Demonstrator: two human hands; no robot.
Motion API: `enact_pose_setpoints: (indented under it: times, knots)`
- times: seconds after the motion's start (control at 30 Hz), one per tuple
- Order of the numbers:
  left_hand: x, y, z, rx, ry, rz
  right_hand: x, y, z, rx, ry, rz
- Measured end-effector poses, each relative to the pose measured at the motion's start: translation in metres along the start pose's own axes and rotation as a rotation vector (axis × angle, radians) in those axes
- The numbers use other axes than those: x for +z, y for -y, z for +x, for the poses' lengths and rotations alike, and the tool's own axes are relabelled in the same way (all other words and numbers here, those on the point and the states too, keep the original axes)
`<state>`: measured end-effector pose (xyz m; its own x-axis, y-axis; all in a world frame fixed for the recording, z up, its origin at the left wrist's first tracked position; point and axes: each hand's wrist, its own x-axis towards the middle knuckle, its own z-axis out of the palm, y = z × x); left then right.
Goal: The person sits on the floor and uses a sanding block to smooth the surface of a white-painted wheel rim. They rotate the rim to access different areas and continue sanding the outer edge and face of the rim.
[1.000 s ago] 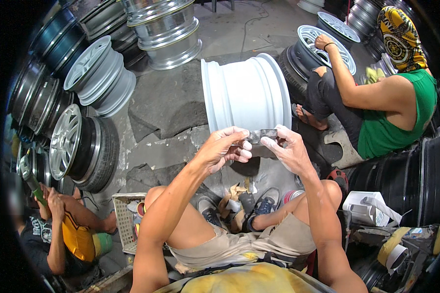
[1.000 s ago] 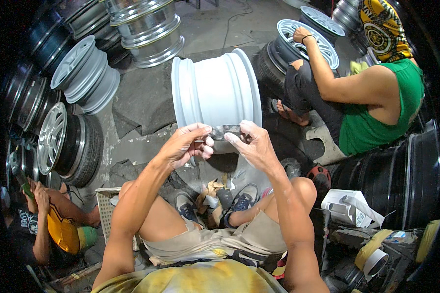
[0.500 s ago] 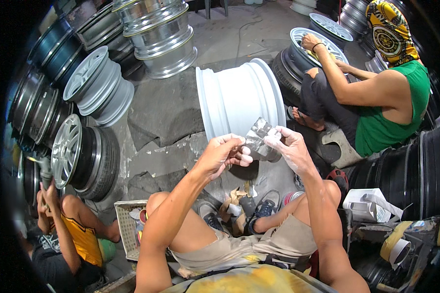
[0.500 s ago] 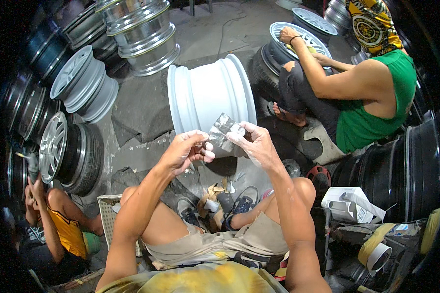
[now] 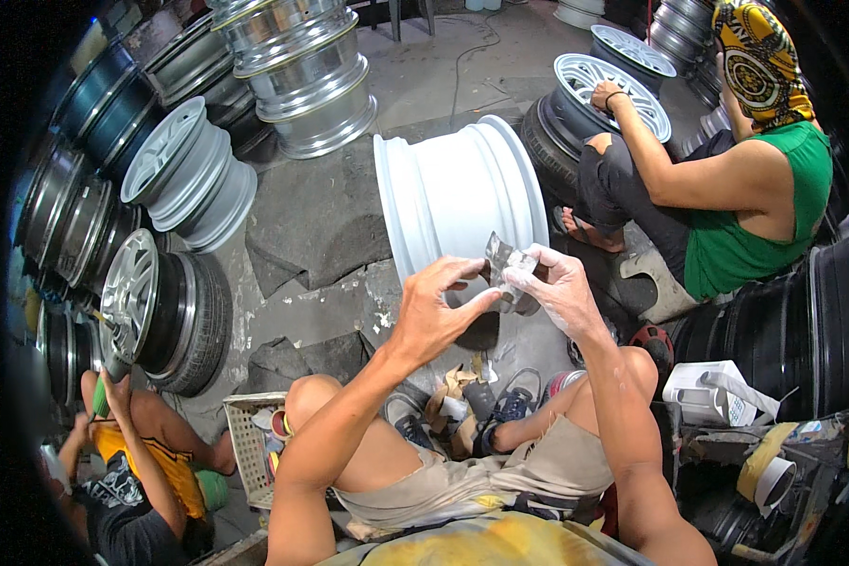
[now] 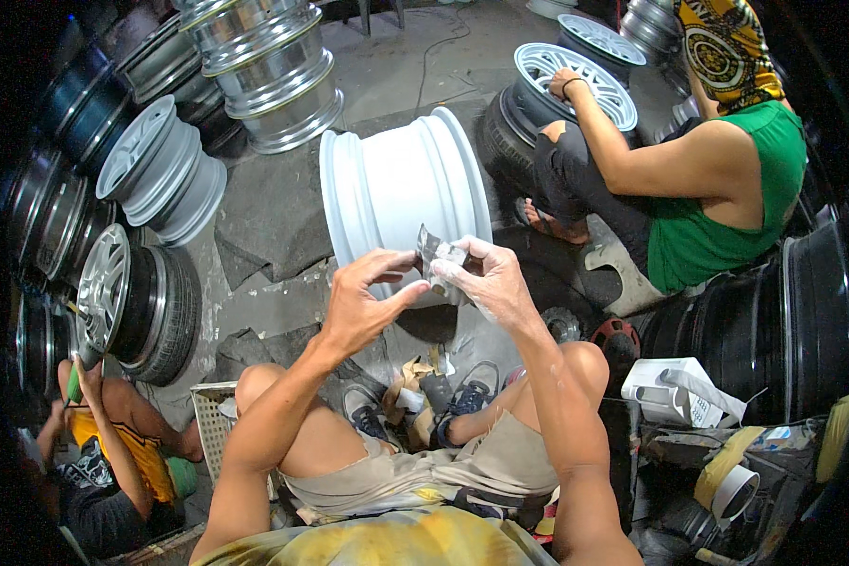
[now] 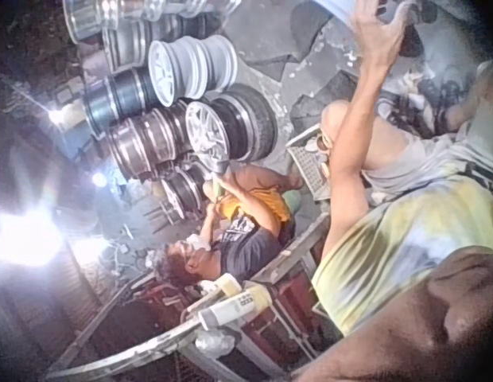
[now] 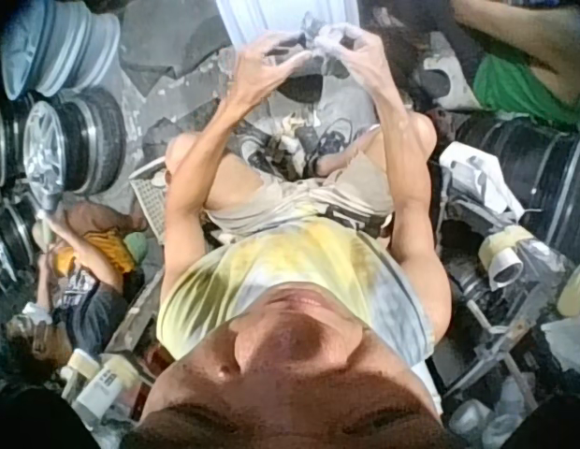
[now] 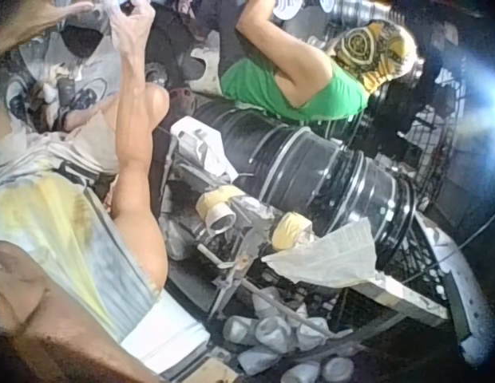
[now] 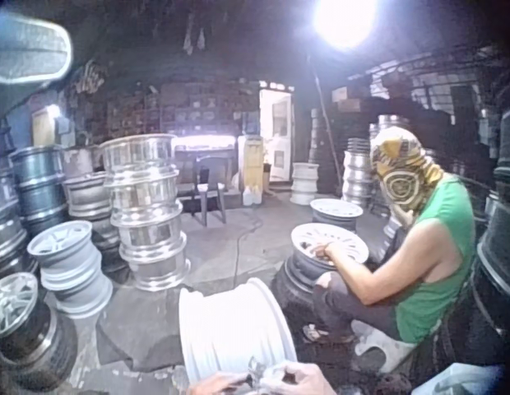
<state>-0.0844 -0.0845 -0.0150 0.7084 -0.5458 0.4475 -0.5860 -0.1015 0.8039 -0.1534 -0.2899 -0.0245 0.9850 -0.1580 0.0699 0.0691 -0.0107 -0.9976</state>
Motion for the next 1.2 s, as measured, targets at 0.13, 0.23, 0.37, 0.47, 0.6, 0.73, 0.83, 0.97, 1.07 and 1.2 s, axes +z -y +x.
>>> enact_pose_setpoints:
  times: [0.13,0.23,0.37,0.47,0.6,0.73,0.83,0.97,1.07,1.2]
  knots:
    - [0.004,-0.002,-0.005,-0.339,0.148,-0.285,-0.007,-0.006,0.0,0.047,0.131,0.025]
    - [0.01,0.011,-0.01,-0.448,0.181,-0.425,-0.003,0.0,-0.001,0.05,0.139,0.068]
    - [0.008,0.012,-0.01,-0.434,0.174,-0.364,0.0,0.012,-0.003,0.103,0.143,0.054]
    - [0.008,0.018,-0.01,-0.462,0.163,-0.438,0.004,0.012,-0.004,0.109,0.1,-0.001]
    - [0.005,0.013,-0.006,-0.583,0.116,-0.617,0.004,0.002,0.001,0.102,-0.105,0.0]
    - [0.001,0.015,-0.004,-0.632,0.109,-0.66,-0.001,-0.005,0.001,0.165,-0.035,0.052]
    - [0.001,0.014,-0.004,-0.486,0.142,-0.508,0.011,-0.003,-0.003,0.104,0.053,0.054]
    - [-0.001,0.031,-0.005,-0.63,0.093,-0.615,0.008,0.007,-0.004,-0.27,-0.014,-0.393]
    - [-0.017,0.013,0.009,-0.861,0.242,-0.862,0.011,0.008,-0.006,-0.426,-0.089,-0.504]
    - [-0.011,0.015,0.001,-0.7,0.209,-0.702,0.017,0.007,-0.004,-0.447,-0.164,-0.5]
